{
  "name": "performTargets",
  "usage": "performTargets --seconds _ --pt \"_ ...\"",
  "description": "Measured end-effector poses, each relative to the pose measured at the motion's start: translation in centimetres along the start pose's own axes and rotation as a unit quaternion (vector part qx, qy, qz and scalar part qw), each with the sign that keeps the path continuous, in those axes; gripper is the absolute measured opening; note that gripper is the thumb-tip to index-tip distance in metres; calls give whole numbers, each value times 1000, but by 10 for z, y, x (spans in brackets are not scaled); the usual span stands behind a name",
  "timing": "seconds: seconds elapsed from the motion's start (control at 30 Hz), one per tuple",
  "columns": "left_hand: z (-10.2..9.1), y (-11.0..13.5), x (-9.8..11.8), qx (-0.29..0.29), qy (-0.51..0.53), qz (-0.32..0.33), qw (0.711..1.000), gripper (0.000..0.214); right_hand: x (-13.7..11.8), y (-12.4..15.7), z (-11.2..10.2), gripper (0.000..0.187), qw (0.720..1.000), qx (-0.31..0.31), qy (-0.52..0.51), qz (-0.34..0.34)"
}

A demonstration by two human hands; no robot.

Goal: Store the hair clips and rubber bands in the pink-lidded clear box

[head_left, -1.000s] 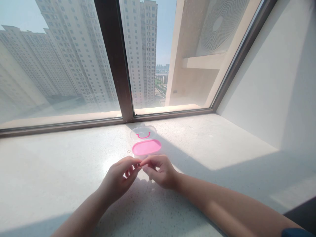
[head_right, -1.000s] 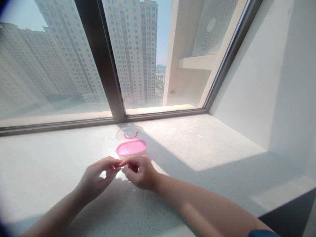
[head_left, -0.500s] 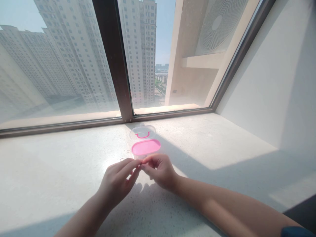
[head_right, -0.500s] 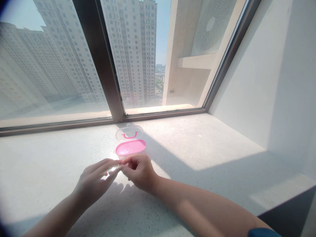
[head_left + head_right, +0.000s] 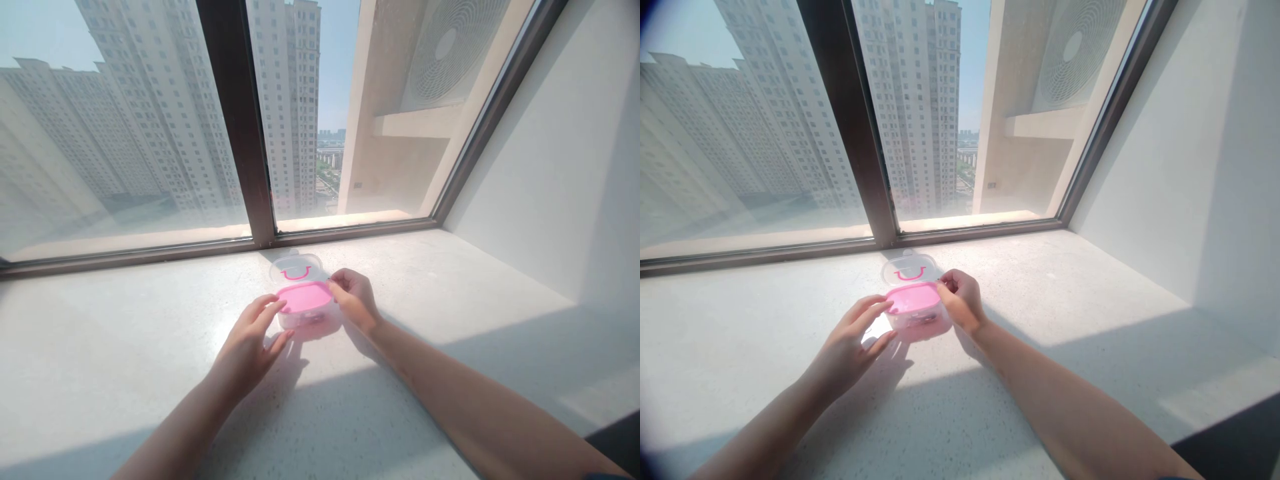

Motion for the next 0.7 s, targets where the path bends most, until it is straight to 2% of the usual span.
performTargets --seconds 0.3,0.47,0.7 --pt "1 -1 1 -32 57 -17 998 30 -3 8 0 13 985 -58 140 -80" --pt "-2 -1 3 -54 72 -25 996 30 -5 6 0 9 977 -34 194 -85" --pt "-2 -1 1 -54 78 -16 995 30 -5 8 0 10 963 -66 253 -69"
Point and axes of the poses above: each hand's wrist, its own y-axis away from the middle knuckle, its own z-axis out of the palm, x = y × z, the point moved 2 cm from there along -y, towards the middle knuckle, and after that the axes turned 6 degrees about -x, right-handed, at the moved point
